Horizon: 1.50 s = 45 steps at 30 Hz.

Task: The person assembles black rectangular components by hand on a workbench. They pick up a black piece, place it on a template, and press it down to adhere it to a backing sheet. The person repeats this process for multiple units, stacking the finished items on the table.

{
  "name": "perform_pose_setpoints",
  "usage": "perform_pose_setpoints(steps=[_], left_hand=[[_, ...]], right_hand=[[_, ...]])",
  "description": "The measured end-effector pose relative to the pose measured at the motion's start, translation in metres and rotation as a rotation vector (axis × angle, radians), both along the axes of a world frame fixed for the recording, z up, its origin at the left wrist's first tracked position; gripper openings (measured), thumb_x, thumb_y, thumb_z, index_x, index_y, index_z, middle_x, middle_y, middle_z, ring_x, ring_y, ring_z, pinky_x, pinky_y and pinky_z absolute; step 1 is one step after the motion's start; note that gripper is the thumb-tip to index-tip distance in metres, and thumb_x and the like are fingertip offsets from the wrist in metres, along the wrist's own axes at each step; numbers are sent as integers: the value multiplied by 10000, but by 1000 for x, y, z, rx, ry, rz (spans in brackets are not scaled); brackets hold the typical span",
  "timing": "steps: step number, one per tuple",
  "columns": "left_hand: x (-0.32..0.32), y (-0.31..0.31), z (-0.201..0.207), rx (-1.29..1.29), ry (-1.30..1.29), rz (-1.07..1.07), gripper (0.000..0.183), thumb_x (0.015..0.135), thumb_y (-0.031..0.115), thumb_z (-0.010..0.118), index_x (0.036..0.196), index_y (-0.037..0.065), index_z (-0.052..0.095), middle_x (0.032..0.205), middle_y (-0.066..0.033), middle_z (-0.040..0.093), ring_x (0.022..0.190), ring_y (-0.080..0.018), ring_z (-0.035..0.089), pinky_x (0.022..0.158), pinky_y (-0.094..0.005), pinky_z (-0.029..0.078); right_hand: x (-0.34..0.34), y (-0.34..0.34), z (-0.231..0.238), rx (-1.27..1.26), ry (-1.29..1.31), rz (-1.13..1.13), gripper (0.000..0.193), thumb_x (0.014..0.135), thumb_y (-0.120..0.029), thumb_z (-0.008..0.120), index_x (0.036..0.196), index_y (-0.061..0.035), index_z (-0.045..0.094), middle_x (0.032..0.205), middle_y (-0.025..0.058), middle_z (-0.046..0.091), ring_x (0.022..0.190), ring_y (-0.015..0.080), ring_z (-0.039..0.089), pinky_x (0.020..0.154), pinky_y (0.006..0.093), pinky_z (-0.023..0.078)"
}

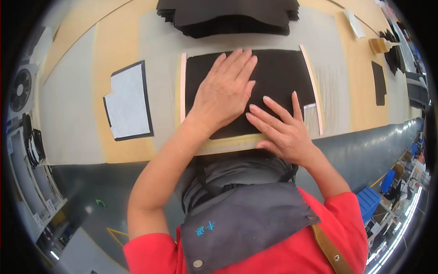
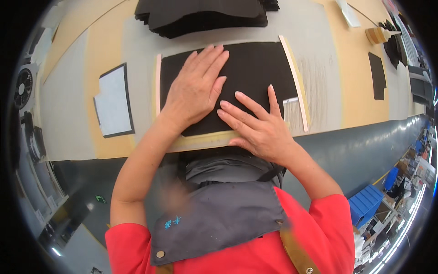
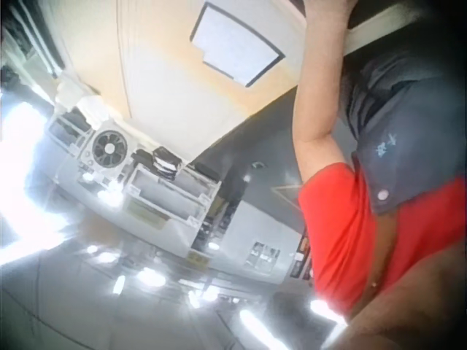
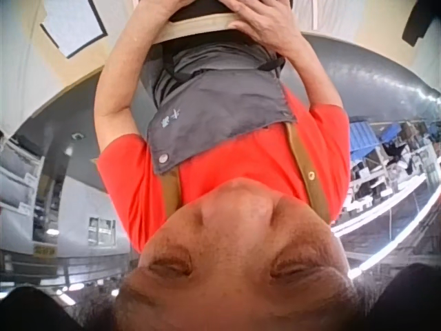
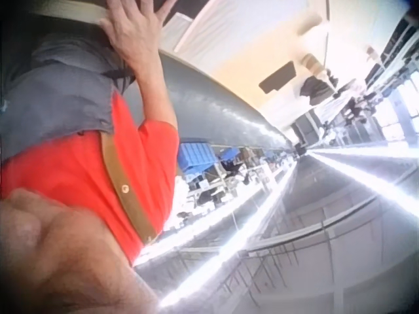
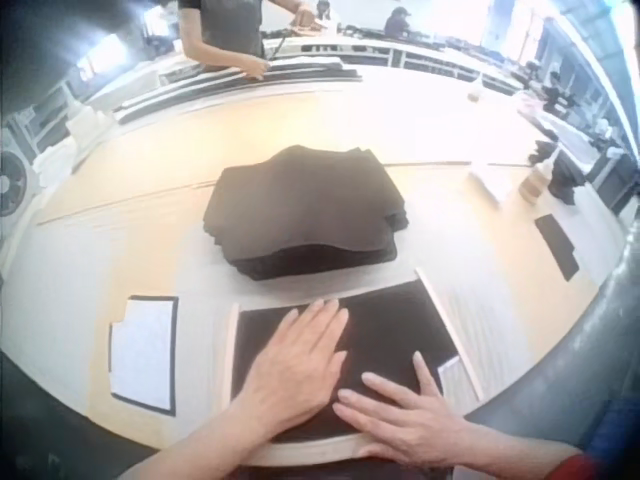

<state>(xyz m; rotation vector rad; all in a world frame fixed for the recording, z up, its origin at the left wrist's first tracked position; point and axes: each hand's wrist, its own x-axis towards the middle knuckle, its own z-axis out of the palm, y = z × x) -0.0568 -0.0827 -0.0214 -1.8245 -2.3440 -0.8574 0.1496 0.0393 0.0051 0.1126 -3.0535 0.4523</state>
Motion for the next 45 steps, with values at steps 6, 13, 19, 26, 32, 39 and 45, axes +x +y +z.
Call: perform_pose_setpoints(steps=[6,13,19,26,32,39,45], left_hand=[[4,0,-3,1,-6,-3,524,1000,200,657,1487,44,546,1544,-145,546,1447,-336,496,1219,-481,386],[2,1,-2,-2,-8,-18,530,1011,212,652,1499,42,530,1554,-150,535,1455,-352,483,1225,-504,368],[34,-21,18,-54,-7,-93,614,986,277,686,1496,-17,513,1559,-212,505,1493,-389,428,1235,-541,327],[85,-58,10,-185,-20,-149,921,908,516,732,1578,-31,418,1639,-198,405,1561,-360,320,1267,-535,255],[87,-60,14,-280,13,-152,927,923,596,667,1595,7,419,1673,-181,363,1579,-333,292,1277,-531,212],[87,-59,16,-313,-32,-171,919,929,589,672,1613,42,393,1693,-169,337,1588,-320,280,1290,-527,184],[86,-60,16,-342,-37,-179,896,942,591,662,1630,91,379,1702,-186,310,1591,-350,263,1291,-542,174]], right_hand=[[17,3,-1,3,-39,85,663,962,-560,601,1531,-223,558,1607,-65,500,1541,201,384,1271,702,52],[49,-3,5,6,-91,146,690,977,-608,547,1538,-205,548,1594,-46,514,1537,209,392,1270,699,46],[30,31,39,-70,-17,-11,748,1037,-648,423,1595,-154,480,1653,41,454,1575,278,334,1278,642,31],[-23,41,14,63,-58,140,867,997,-771,281,1609,-182,455,1673,-3,423,1588,250,302,1292,641,-10],[-57,57,2,105,-86,206,875,996,-779,255,1601,-180,458,1669,-7,427,1565,209,352,1300,634,14],[-99,75,-4,202,-38,112,822,1034,-709,306,1635,-154,394,1677,52,416,1569,262,343,1309,596,54],[-103,69,-10,227,143,50,699,1047,-596,491,1514,-79,550,1577,81,542,1519,252,422,1299,553,183]])
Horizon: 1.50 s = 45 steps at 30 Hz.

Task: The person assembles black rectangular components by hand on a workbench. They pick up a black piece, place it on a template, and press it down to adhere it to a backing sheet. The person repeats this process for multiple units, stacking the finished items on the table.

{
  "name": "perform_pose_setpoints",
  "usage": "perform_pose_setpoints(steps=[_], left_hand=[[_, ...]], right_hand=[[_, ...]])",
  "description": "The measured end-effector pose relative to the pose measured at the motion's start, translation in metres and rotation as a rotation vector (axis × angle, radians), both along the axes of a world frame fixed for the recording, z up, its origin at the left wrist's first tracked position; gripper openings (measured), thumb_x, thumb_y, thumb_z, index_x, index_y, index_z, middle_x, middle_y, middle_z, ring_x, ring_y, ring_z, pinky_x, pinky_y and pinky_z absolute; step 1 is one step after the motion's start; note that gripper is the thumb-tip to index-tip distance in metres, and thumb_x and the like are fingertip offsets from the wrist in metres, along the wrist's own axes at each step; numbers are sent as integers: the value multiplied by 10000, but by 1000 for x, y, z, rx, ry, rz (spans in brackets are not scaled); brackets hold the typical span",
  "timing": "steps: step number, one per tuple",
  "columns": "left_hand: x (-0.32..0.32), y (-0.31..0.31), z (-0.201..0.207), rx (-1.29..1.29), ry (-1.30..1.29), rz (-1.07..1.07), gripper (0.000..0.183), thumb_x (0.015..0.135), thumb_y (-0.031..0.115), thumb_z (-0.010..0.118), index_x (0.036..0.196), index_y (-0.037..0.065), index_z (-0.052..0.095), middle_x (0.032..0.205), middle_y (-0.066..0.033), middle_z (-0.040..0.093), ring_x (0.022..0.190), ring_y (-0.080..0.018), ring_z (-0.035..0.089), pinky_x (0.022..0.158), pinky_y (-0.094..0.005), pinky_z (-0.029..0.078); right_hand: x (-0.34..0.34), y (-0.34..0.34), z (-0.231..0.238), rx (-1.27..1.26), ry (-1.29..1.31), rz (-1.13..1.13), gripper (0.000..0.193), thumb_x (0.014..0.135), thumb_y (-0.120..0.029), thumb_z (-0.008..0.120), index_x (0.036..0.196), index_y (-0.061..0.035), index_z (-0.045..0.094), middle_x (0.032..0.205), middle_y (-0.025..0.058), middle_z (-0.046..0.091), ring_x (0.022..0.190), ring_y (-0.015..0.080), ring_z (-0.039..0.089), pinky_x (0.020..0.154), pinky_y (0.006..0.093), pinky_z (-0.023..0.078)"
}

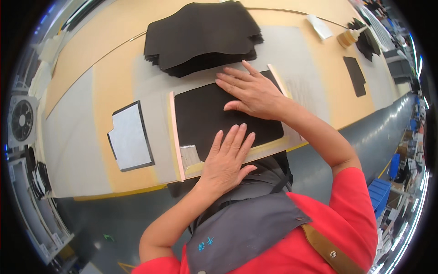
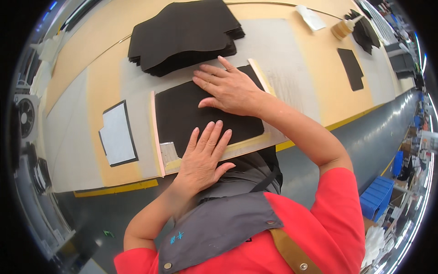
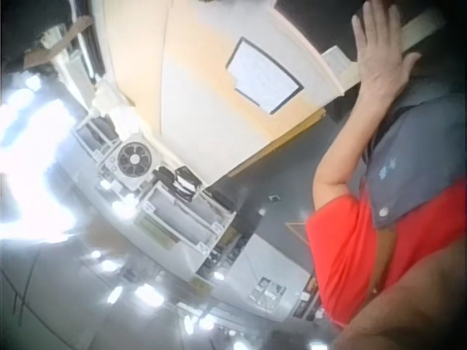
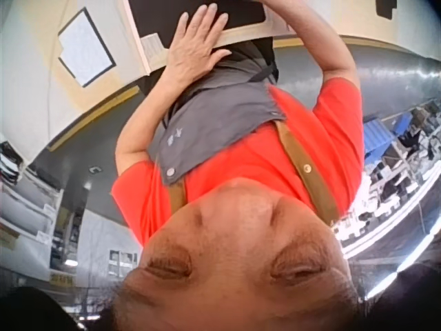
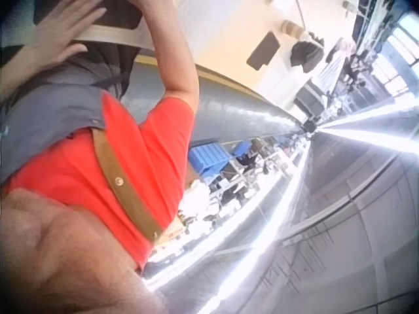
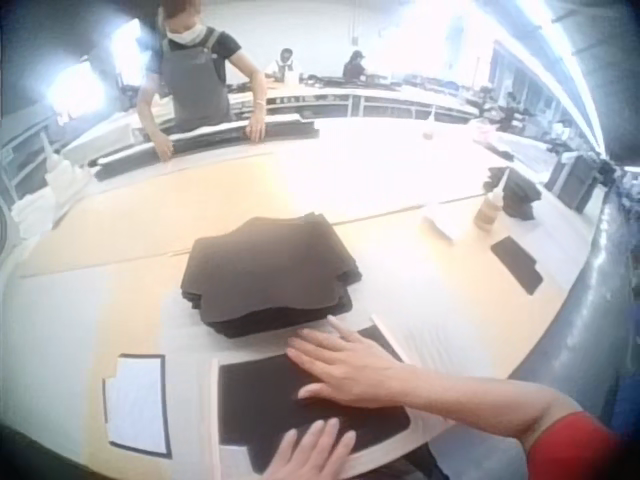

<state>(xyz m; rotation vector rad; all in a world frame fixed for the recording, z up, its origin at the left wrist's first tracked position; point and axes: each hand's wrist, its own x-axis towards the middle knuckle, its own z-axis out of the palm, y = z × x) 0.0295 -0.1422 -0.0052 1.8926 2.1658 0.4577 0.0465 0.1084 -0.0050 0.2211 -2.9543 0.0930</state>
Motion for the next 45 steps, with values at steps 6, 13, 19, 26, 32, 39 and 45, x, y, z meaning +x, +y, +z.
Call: perform_pose_setpoints(steps=[6,13,19,26,32,39,45], left_hand=[[-26,32,37,60,-29,82,898,991,616,594,1633,36,351,1703,-227,294,1598,-388,238,1282,-584,148],[-48,63,-13,105,178,209,918,1017,682,482,1659,52,297,1717,-179,296,1597,-338,259,1285,-593,138],[-48,53,-10,203,81,244,842,1028,629,516,1631,61,369,1695,-225,317,1583,-387,274,1266,-635,142],[-58,5,1,172,-40,450,660,1092,461,518,1628,100,386,1733,-210,227,1619,-395,157,1279,-619,44],[-74,-21,-5,277,-131,624,647,1099,408,537,1625,66,378,1719,-227,266,1619,-392,176,1292,-579,52],[-97,-3,24,735,-1334,721,762,939,-39,754,1600,-14,375,1540,-176,535,1397,-216,542,1165,-362,437],[-206,44,99,768,-1183,638,425,942,18,762,1336,-66,628,1235,-122,731,1088,-159,695,997,-302,547]], right_hand=[[30,71,28,-368,148,-320,283,995,-160,690,1269,-93,714,1174,81,744,1077,255,668,941,392,554],[28,91,28,-610,-90,-359,146,951,-170,734,1060,-74,716,1071,78,697,1019,248,657,896,383,543],[17,91,23,-424,-124,-302,110,934,-184,722,929,-85,675,1014,109,653,1070,325,619,918,423,508],[22,80,27,-436,-9,-295,189,974,-183,698,1083,-51,617,1030,123,657,1034,326,616,904,411,496],[72,31,48,-951,67,-537,218,971,-131,748,1150,-24,685,959,127,717,843,198,674,801,311,529],[67,11,112,-1134,463,-501,100,974,-14,736,1058,-3,683,881,-43,633,790,23,523,715,194,453],[-51,83,136,-1156,502,-390,195,1022,-166,700,1071,23,689,922,1,686,822,50,587,743,211,474]])
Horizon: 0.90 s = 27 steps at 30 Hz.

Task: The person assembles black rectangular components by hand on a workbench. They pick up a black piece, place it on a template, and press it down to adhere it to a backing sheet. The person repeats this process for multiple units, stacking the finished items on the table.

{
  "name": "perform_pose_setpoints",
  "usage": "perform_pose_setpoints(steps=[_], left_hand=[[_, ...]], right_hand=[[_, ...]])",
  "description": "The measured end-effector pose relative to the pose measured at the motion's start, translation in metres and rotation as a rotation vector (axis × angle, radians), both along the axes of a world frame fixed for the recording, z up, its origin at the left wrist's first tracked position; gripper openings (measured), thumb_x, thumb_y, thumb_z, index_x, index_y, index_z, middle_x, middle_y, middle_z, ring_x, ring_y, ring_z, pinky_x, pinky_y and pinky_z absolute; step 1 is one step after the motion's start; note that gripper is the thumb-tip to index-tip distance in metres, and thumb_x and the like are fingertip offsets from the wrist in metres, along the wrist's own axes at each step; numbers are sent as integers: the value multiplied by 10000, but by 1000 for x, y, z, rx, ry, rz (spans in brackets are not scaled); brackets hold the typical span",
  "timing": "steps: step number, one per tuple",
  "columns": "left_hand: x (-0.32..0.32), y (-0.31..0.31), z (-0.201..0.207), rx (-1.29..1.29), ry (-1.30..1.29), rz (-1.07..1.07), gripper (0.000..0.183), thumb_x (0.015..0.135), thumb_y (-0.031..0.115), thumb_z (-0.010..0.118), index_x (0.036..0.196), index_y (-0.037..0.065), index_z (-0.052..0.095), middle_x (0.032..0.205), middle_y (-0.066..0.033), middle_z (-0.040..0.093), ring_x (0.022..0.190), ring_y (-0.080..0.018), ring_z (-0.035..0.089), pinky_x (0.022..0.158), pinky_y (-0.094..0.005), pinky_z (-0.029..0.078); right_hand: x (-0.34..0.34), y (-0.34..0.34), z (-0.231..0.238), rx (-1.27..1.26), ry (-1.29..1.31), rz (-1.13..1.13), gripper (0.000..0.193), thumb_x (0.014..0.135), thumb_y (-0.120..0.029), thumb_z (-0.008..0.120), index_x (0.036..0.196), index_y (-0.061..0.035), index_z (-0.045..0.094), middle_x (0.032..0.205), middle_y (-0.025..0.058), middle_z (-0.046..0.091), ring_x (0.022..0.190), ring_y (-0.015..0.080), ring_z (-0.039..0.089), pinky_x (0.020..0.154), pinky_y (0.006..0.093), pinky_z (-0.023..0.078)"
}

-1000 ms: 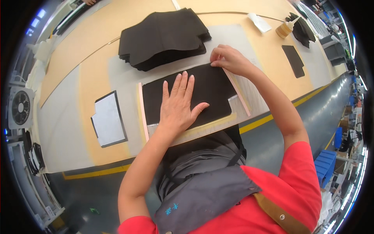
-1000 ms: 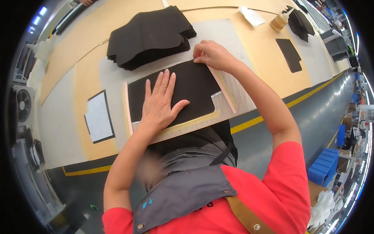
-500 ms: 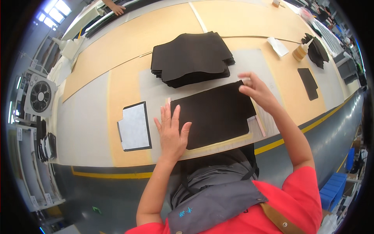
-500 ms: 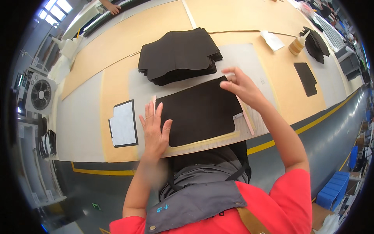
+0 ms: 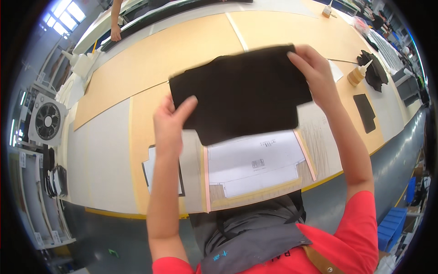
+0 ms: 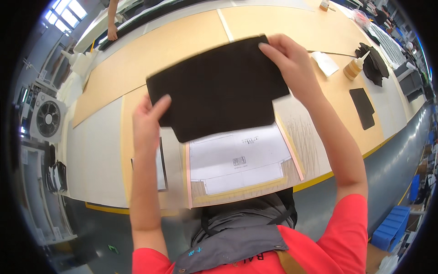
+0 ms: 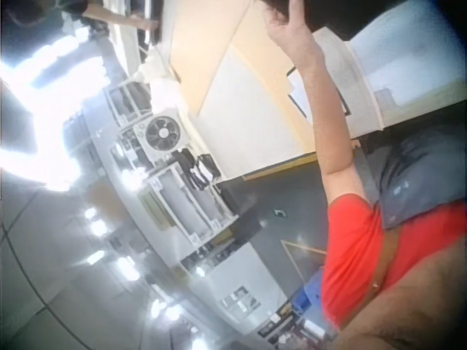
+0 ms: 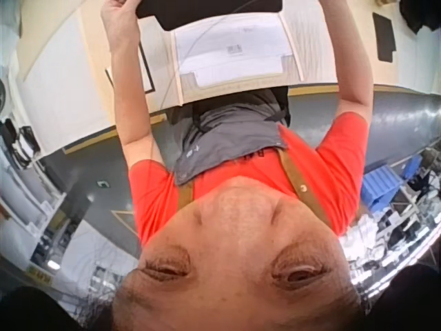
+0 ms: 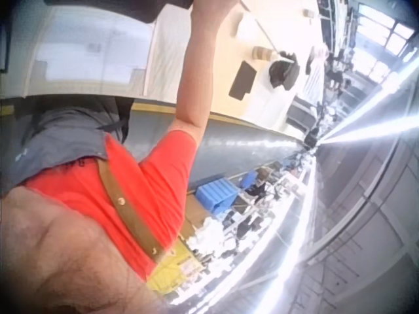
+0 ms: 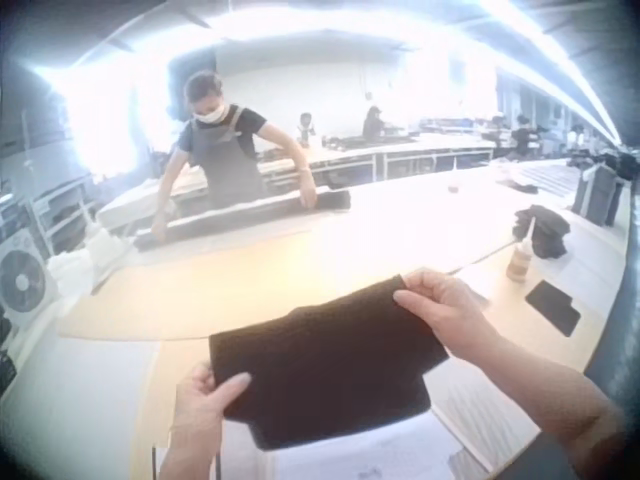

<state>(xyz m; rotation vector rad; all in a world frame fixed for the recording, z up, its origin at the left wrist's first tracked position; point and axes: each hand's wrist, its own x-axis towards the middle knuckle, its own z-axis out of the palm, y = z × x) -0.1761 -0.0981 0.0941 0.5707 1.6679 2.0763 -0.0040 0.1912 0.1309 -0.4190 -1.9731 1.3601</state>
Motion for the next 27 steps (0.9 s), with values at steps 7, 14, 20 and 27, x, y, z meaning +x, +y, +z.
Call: perform_pose_setpoints(steps=[7,14,20,27], left_hand=[[-70,81,-45,-475,611,273,696,922,146,824,1503,-54,496,1383,-199,642,1265,-241,626,1128,-363,459],[144,-17,64,191,-239,-788,152,857,-89,607,981,-6,630,954,-169,672,899,-268,670,811,-399,556],[183,-15,69,504,-579,-1232,246,1001,172,729,1057,-64,687,1062,-224,683,903,-349,684,760,-443,580],[209,-19,73,382,-494,-1025,213,1001,161,718,939,-43,702,1017,-208,695,856,-343,668,736,-417,563]], right_hand=[[-58,88,-89,259,-177,-169,388,1023,-244,715,1292,24,637,1131,124,736,1041,188,696,897,322,573],[98,126,-104,389,-365,-463,411,1003,-321,719,1293,-31,686,1226,130,740,1051,231,711,909,361,567],[295,261,-124,404,-718,-924,464,927,-442,765,1222,-87,714,1182,138,743,1131,299,710,958,414,555],[337,325,-129,129,-1303,-996,630,852,-586,812,1351,-237,653,1439,48,637,1365,275,573,1114,596,411]])
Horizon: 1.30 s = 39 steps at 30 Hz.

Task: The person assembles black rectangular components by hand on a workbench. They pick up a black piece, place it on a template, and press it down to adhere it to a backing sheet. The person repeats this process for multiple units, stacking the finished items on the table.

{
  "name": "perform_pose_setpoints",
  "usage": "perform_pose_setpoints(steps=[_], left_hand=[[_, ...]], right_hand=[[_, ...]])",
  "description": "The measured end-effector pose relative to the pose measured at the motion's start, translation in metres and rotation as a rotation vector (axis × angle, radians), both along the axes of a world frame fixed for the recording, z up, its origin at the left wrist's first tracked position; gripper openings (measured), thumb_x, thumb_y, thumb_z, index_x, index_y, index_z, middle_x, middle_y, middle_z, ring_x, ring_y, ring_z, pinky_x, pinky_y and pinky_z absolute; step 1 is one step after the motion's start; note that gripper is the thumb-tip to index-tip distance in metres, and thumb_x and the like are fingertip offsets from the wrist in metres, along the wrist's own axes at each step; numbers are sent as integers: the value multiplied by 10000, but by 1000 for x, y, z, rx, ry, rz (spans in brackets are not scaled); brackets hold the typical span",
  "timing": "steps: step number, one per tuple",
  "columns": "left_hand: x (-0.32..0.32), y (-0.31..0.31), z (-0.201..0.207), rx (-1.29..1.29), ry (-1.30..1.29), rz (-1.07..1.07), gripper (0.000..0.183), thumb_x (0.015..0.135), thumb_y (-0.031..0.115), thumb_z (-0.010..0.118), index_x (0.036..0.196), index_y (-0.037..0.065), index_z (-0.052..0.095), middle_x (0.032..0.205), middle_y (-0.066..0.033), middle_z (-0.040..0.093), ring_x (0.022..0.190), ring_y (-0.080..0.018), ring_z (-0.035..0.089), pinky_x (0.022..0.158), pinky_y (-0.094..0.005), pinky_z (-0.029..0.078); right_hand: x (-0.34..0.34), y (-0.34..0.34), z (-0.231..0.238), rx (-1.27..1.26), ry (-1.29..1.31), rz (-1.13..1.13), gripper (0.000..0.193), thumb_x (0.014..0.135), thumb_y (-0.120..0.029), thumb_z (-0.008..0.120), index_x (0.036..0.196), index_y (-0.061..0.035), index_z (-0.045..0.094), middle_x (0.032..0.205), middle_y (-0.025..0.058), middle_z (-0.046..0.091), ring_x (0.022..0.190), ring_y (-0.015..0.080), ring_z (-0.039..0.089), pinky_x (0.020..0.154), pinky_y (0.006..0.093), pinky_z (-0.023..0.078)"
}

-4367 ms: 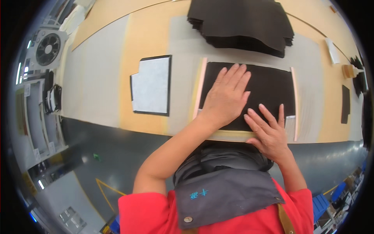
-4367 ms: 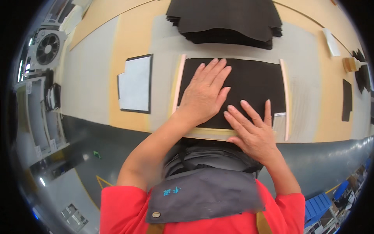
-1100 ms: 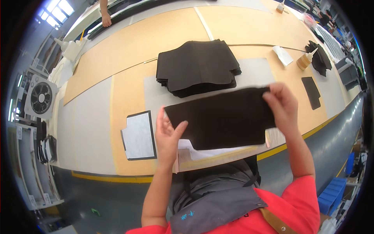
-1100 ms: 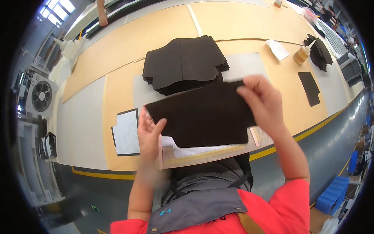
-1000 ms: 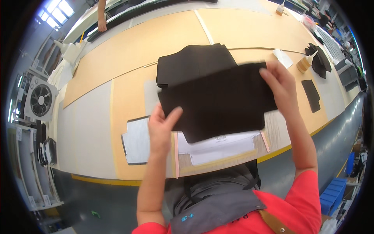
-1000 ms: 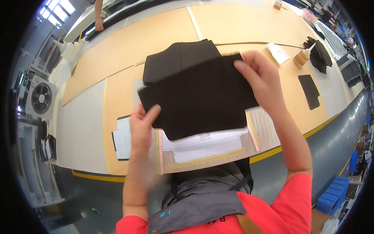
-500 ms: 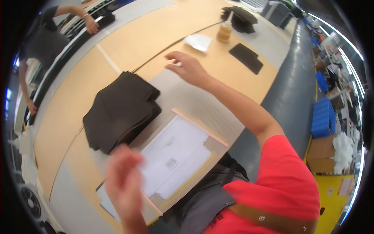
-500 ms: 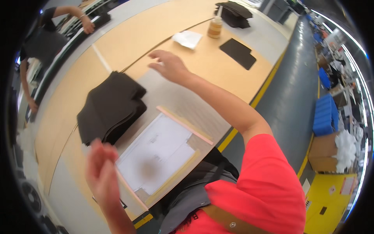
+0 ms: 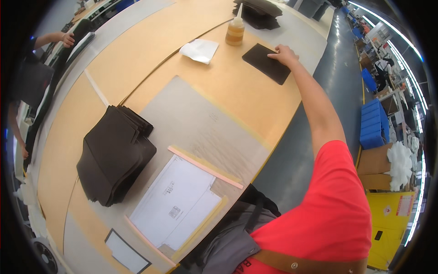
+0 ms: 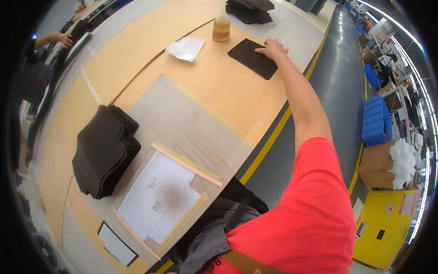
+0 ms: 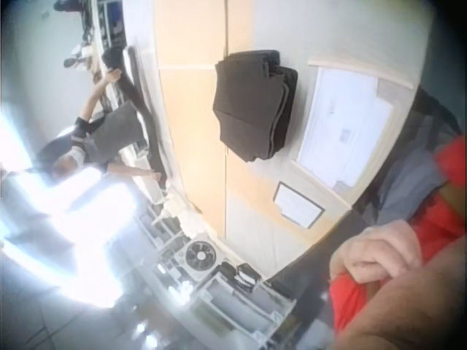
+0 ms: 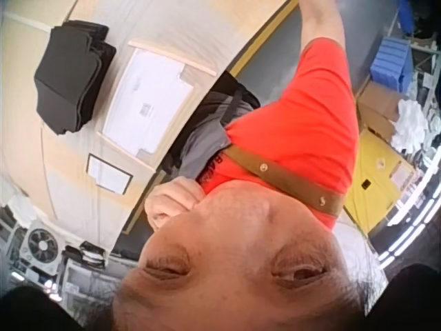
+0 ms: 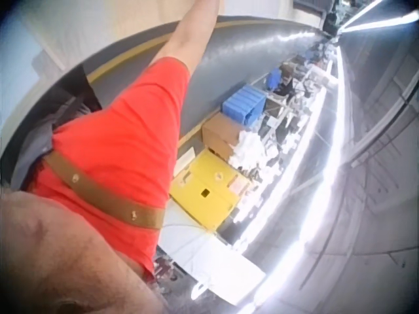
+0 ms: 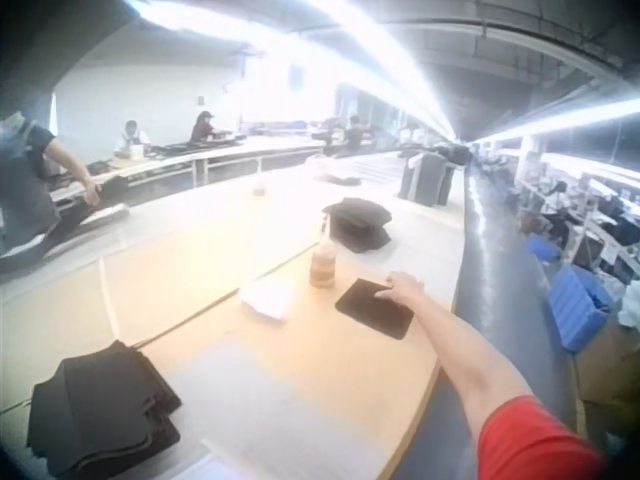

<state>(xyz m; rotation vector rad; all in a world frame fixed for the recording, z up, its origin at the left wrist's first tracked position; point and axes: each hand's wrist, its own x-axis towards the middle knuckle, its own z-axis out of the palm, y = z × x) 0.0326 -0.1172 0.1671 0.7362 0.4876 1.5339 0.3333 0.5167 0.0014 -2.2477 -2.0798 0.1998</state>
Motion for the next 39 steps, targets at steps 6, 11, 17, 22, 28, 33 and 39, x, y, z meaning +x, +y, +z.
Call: perform_pose_setpoints(steps=[6,11,17,22,28,33,39], left_hand=[[-2,27,-21,8,155,-106,44,945,39,683,910,21,704,1007,-196,705,856,-324,654,777,-414,542],[-11,-7,-57,-188,364,163,237,919,-153,587,1096,-26,679,1142,-182,699,1073,-263,677,903,-360,547],[-31,-26,-73,-608,560,530,254,888,-90,575,1119,-13,648,1123,-114,689,1041,-188,646,951,-315,502],[-37,-34,-97,-507,707,696,256,959,-64,613,1205,-17,666,1201,-101,697,1091,-172,648,987,-331,507],[-38,-3,-102,-279,1403,699,340,915,-65,680,1236,45,706,1242,-119,694,1170,-269,660,959,-358,529],[-44,50,-132,-70,1683,652,385,926,32,728,1305,58,669,1299,-134,643,1240,-350,612,1038,-448,497],[-52,92,-162,10,1872,586,411,947,90,713,1348,58,626,1329,-118,597,1299,-344,555,1091,-453,456]], right_hand=[[53,38,-4,-34,228,97,561,797,-503,879,1084,-51,711,1071,141,774,1108,352,708,986,585,456],[11,-53,39,482,95,588,386,963,-398,722,1140,-59,672,1021,218,741,964,357,732,831,466,551],[-79,-261,115,-88,1028,567,290,1035,-261,659,1268,-87,661,972,-31,732,747,24,658,504,189,461],[-160,-365,79,-657,1262,495,329,1037,-238,654,1322,-76,625,973,-19,717,762,29,667,510,178,490],[-184,-409,27,-371,755,800,402,1008,-177,669,1372,-31,579,1033,125,702,811,227,698,626,352,552],[-182,-414,20,12,470,946,501,932,-233,763,1383,-81,609,1225,139,675,894,358,655,793,429,555],[-145,-420,7,319,338,1248,532,836,-319,824,1331,-174,696,1424,-51,637,1033,216,582,882,369,429]])
